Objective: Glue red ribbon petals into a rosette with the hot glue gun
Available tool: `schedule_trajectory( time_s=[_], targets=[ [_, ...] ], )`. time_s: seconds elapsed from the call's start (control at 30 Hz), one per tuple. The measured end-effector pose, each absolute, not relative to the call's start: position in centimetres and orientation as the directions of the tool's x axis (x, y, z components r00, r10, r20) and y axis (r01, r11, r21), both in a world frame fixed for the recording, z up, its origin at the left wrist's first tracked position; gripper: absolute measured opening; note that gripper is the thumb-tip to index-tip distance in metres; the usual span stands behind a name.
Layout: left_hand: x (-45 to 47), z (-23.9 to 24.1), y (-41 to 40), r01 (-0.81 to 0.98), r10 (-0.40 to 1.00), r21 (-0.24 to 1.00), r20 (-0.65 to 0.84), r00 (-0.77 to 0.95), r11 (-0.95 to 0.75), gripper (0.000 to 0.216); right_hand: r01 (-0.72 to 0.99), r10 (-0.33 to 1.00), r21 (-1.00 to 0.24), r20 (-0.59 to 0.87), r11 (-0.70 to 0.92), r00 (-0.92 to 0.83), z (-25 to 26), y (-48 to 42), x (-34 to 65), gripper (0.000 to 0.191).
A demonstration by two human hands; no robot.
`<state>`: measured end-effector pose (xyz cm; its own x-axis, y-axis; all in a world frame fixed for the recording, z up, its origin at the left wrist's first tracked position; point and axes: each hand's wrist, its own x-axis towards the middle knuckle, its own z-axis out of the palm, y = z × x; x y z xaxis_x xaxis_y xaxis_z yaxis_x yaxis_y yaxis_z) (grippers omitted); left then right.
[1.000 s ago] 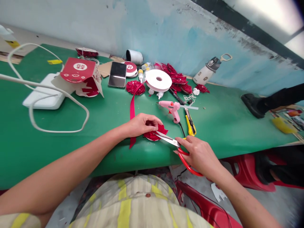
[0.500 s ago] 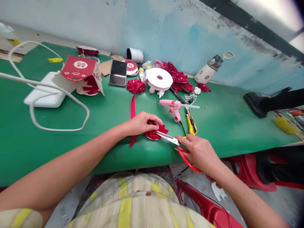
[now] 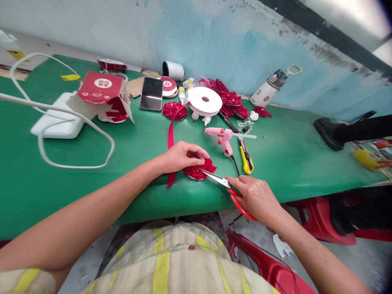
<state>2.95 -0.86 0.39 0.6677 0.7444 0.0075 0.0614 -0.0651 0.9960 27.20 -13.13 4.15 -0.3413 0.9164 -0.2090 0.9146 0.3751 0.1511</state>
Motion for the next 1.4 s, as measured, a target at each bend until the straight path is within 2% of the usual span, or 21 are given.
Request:
schedule_trajectory(
  time_s=[0.13, 0.27, 0.4, 0.5, 0.63, 0.73, 0.83, 0.9, 1.0, 1.2, 1.4],
  targets=[
    [2.0, 1.4, -0.5, -0.038, 0.827, 0.999, 0.001, 0.562, 0.025, 0.025, 0.934, 0.921, 0.038, -0.187, 0.355, -0.342, 4.0, -13.4, 27.4, 0.037],
    [0.5, 2.0, 0.4, -0.069, 0.891, 0.997, 0.055, 0.45, -0.026, 0.027, 0.936, 0.935, -0.193, -0.143, 0.294, -0.323, 3.8, -14.1, 28.4, 0.037],
    [-0.2, 2.1, 0.7, -0.02, 0.887, 1.0, -0.012, 0.461, 0.024, 0.022, 0.863, 0.959, -0.44, -0.011, 0.249, -0.282, 3.6, -15.2, 29.9, 0.035],
    [-0.2, 2.2, 0.5, -0.024, 0.864, 0.997, -0.048, 0.501, 0.07, 0.016, 0.821, 0.988, -0.55, 0.097, 0.152, -0.118, 3.2, -16.4, 31.3, 0.035],
    [0.1, 2.2, 0.3, -0.066, 0.876, 0.997, 0.004, 0.481, 0.032, 0.01, 0.767, 0.974, -0.628, 0.061, -0.134, 0.22, 2.4, -17.7, 33.8, 0.043],
    [0.1, 2.0, 0.3, -0.102, 0.906, 0.994, 0.074, 0.417, -0.034, 0.007, 0.768, 0.932, -0.575, 0.026, -0.282, 0.362, 1.4, -17.3, 36.2, 0.05],
    [0.0, 1.9, 0.3, -0.063, 0.928, 0.993, 0.114, 0.354, -0.098, 0.018, 0.835, 0.901, -0.381, 0.012, -0.396, 0.433, 0.6, -15.1, 38.3, 0.053],
    [-0.1, 1.9, 0.3, -0.022, 0.929, 0.991, 0.131, 0.347, -0.132, 0.029, 0.847, 0.886, -0.305, 0.019, -0.436, 0.464, 0.2, -12.9, 39.2, 0.053],
    [-0.1, 1.9, 0.4, 0.0, 0.913, 0.987, 0.146, 0.381, -0.158, 0.033, 0.855, 0.876, -0.235, 0.034, -0.462, 0.482, -0.1, -9.4, 39.8, 0.05],
    [-0.3, 1.6, 1.0, -0.029, 0.926, 0.986, 0.165, 0.34, -0.165, 0.028, 0.875, 0.883, -0.171, 0.05, -0.452, 0.466, -0.5, -5.5, 39.4, 0.046],
    [-0.4, 1.8, 1.2, -0.085, 0.943, 0.991, 0.129, 0.308, -0.107, 0.038, 0.907, 0.908, -0.176, 0.111, -0.382, 0.404, -0.2, -5.9, 38.8, 0.051]
  ],
)
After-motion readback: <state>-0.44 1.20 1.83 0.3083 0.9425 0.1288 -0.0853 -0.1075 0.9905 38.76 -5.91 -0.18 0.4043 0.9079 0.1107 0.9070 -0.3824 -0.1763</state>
